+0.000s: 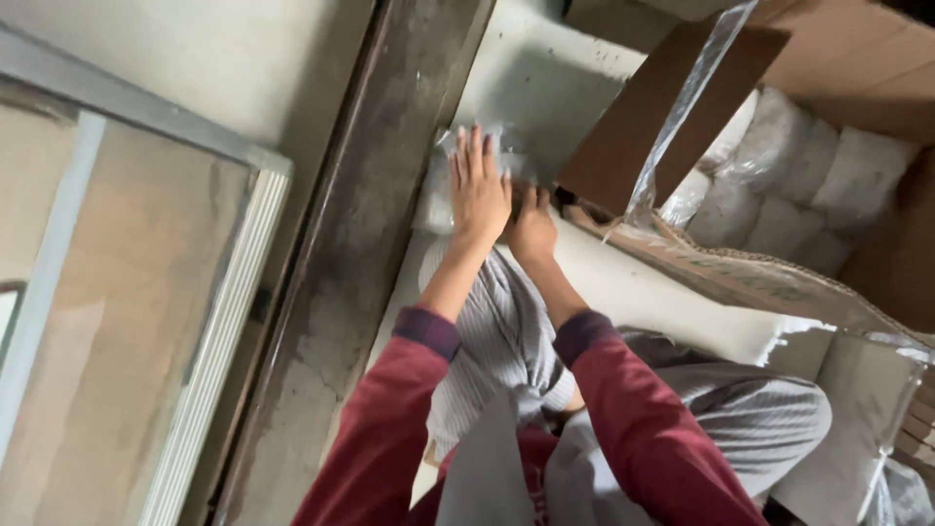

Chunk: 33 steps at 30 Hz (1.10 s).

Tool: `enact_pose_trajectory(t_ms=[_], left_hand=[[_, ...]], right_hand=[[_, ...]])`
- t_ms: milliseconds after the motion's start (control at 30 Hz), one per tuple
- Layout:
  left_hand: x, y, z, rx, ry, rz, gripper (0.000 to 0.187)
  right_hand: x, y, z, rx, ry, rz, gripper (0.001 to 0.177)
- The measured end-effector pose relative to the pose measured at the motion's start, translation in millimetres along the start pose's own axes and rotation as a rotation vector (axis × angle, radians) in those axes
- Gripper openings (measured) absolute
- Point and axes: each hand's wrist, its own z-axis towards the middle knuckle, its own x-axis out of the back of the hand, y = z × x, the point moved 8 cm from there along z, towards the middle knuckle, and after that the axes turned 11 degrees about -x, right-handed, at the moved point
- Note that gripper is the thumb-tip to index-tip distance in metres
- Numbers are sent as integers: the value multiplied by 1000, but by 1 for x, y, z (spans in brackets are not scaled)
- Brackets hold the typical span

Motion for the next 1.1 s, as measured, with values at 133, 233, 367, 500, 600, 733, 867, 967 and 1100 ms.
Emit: enact_pose_trajectory(t_ms=[133, 233, 367, 500, 600, 733, 867, 967, 1100], left_hand=[[-68, -25, -27, 33, -227, -70, 78], [-57, -14, -17, -24, -294, -86, 82], [0, 3, -7, -119, 127, -100, 75], [77, 47, -11, -243, 620, -326, 33], [152, 136, -12, -350, 734, -500, 24], [175, 245, -5, -564, 490, -874, 26], [135, 315, -14, -671, 140, -523, 47], [112, 318, -38, -652, 141, -376, 42], [142, 324, -55, -569, 74, -401, 22]], right_hand=[[7, 19, -21, -2, 5, 44, 54], [40, 41, -39, 35, 87, 95, 51], [121, 94, -90, 19, 180, 362, 25], [225, 147, -158, -144, 409, 484, 41], [305, 186, -202, 69, 1009, 338, 71], [375, 183, -201, 30, 1084, 108, 63], [373, 199, -178, -51, 876, 116, 78], [364, 209, -174, -49, 864, 185, 54], [349, 213, -184, 41, 818, 326, 35]])
